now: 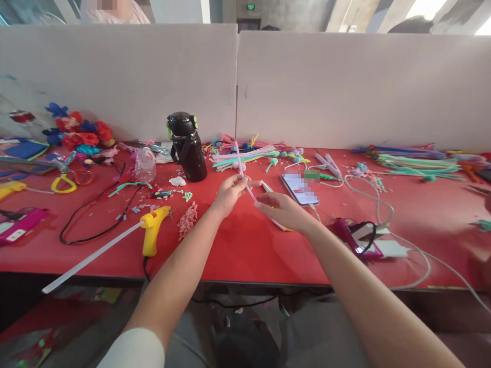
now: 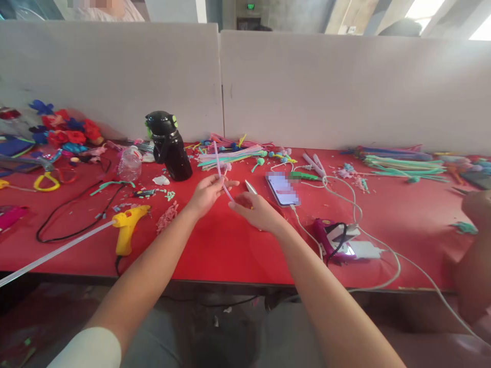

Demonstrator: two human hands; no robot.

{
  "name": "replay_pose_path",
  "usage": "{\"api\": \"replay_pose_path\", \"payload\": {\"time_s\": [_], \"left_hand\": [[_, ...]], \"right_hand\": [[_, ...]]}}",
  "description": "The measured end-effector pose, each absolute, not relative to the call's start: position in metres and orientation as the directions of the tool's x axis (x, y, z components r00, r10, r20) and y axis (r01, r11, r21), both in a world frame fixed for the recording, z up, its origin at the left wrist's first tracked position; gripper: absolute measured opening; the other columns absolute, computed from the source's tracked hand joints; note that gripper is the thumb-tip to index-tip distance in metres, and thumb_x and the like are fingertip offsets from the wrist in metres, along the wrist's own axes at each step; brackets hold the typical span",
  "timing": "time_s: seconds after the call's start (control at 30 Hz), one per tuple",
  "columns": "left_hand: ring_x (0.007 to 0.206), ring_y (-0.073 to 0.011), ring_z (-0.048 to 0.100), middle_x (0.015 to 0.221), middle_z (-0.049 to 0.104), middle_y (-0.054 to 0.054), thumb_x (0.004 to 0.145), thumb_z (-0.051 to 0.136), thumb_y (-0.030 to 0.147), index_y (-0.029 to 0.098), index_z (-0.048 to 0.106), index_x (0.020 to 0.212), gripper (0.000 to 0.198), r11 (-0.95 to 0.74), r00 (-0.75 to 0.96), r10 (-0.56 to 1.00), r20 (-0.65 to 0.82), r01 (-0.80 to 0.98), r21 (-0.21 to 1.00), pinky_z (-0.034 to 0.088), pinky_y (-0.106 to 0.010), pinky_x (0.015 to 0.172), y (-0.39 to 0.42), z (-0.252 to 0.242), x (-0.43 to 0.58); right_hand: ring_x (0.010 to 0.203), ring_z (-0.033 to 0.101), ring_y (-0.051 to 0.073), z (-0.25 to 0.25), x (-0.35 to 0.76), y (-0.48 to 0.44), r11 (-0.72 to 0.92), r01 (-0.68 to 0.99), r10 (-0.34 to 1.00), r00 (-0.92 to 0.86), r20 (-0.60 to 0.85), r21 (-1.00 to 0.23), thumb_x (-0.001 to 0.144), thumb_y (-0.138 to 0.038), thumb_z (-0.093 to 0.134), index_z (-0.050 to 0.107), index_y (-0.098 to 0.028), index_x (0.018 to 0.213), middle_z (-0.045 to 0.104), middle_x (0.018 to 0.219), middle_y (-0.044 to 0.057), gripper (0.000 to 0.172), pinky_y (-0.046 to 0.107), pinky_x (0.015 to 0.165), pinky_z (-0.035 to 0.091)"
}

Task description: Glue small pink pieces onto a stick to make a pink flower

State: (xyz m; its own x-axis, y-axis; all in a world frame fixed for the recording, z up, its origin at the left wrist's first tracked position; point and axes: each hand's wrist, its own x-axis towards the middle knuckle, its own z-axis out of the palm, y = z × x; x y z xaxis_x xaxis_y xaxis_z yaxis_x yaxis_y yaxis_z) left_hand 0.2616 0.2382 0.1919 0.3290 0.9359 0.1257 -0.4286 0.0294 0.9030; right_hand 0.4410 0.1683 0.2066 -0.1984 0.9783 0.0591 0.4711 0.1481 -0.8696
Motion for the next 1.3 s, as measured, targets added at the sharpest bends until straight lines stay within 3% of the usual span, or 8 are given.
{"api": "replay_pose_path", "payload": {"time_s": [0.17, 0.37, 0.63, 0.77, 0.97, 1.03, 1.13, 1.3], "left_hand": [[0.105, -0.0292, 0.076, 0.085, 0.078, -0.011, 0.083, 0.082, 0.032, 0.017, 0.06, 0.087, 0.027, 0.063, 0.354, 0.93, 0.099, -0.418, 0.906, 0.052, -0.04, 0.097, 0.231, 0.187, 0.265], [0.087, -0.0206, 0.078, 0.073, 0.075, -0.005, 0.093, 0.067, 0.02, 0.017, 0.06, 0.09, 0.009, 0.019, 0.012, 1.0, -0.015, -0.527, 0.85, 0.054, -0.033, 0.087, 0.244, 0.196, 0.252], [0.073, -0.0149, 0.075, 0.069, 0.073, -0.003, 0.095, 0.06, 0.015, 0.016, 0.06, 0.088, 0.007, 0.085, -0.033, 0.992, -0.122, -0.537, 0.839, 0.052, -0.027, 0.077, 0.248, 0.197, 0.245], [0.086, -0.0204, 0.078, 0.075, 0.076, -0.008, 0.093, 0.065, 0.018, 0.015, 0.064, 0.091, 0.004, 0.117, 0.121, 0.99, -0.065, -0.495, 0.861, 0.054, -0.03, 0.082, 0.241, 0.196, 0.249], [0.103, -0.0259, 0.077, 0.088, 0.079, -0.011, 0.09, 0.07, 0.02, 0.015, 0.066, 0.09, 0.006, 0.099, 0.281, 0.959, 0.049, -0.487, 0.868, 0.054, -0.039, 0.097, 0.237, 0.19, 0.251], [0.106, -0.027, 0.077, 0.09, 0.079, -0.011, 0.089, 0.073, 0.021, 0.016, 0.067, 0.09, 0.008, 0.11, 0.306, 0.951, 0.049, -0.479, 0.871, 0.054, -0.04, 0.099, 0.236, 0.19, 0.251], [0.096, -0.0259, 0.078, 0.089, 0.079, -0.011, 0.086, 0.077, 0.021, 0.015, 0.068, 0.091, 0.012, 0.124, 0.317, 0.948, 0.028, -0.447, 0.886, 0.056, -0.038, 0.092, 0.234, 0.191, 0.251], [0.072, -0.0175, 0.075, 0.091, 0.079, -0.01, 0.08, 0.083, 0.027, 0.015, 0.073, 0.1, 0.025, 0.117, 0.322, 0.947, 0.016, -0.389, 0.914, 0.057, -0.029, 0.072, 0.234, 0.191, 0.251]], "right_hand": [[0.061, 0.066, 0.014, 0.199, 0.411, 0.167, 0.075, 0.243, 0.975, -0.223, 0.02, -0.967, 0.094, -0.047, 0.06, 0.063, -0.018, 0.09, 0.072, 0.073, 0.004, 0.03, 0.026, 0.06, 0.052], [0.043, 0.05, 0.01, 0.208, 0.438, 0.156, 0.077, 0.419, 0.957, -0.287, -0.051, -0.905, 0.095, -0.052, 0.056, 0.062, -0.019, 0.074, 0.059, 0.05, -0.002, 0.039, 0.023, 0.048, 0.039], [0.055, 0.054, 0.015, 0.209, 0.5, 0.172, 0.122, 0.301, 0.872, 0.423, 0.247, -0.946, 0.089, -0.056, 0.064, 0.065, -0.02, 0.065, 0.058, 0.057, 0.003, 0.044, 0.029, 0.056, 0.044], [0.108, 0.069, 0.027, 0.209, 0.488, 0.169, 0.238, 0.463, 0.906, 0.211, 0.367, -0.854, 0.086, -0.044, 0.07, 0.077, -0.02, 0.077, 0.075, 0.115, 0.01, 0.027, 0.037, 0.091, 0.053], [0.126, 0.065, 0.027, 0.21, 0.451, 0.159, 0.135, 0.4, 0.988, -0.122, 0.094, -0.907, 0.092, -0.041, 0.068, 0.072, -0.021, 0.123, 0.068, 0.139, 0.013, 0.037, 0.041, 0.106, 0.051], [0.104, 0.074, 0.025, 0.208, 0.439, 0.155, 0.055, 0.33, 0.978, -0.207, -0.016, -0.943, 0.089, -0.043, 0.072, 0.064, -0.017, 0.131, 0.076, 0.121, 0.016, 0.05, 0.038, 0.089, 0.059], [0.065, 0.069, 0.016, 0.206, 0.427, 0.153, 0.032, 0.285, 0.967, -0.252, -0.043, -0.958, 0.091, -0.035, 0.068, 0.067, -0.014, 0.111, 0.075, 0.079, 0.006, 0.029, 0.029, 0.065, 0.057], [0.05, 0.057, 0.011, 0.206, 0.428, 0.157, 0.105, 0.325, 0.984, -0.17, 0.052, -0.94, 0.09, -0.034, 0.065, 0.066, -0.018, 0.084, 0.059, 0.058, -0.003, 0.017, 0.023, 0.049, 0.045]]}}
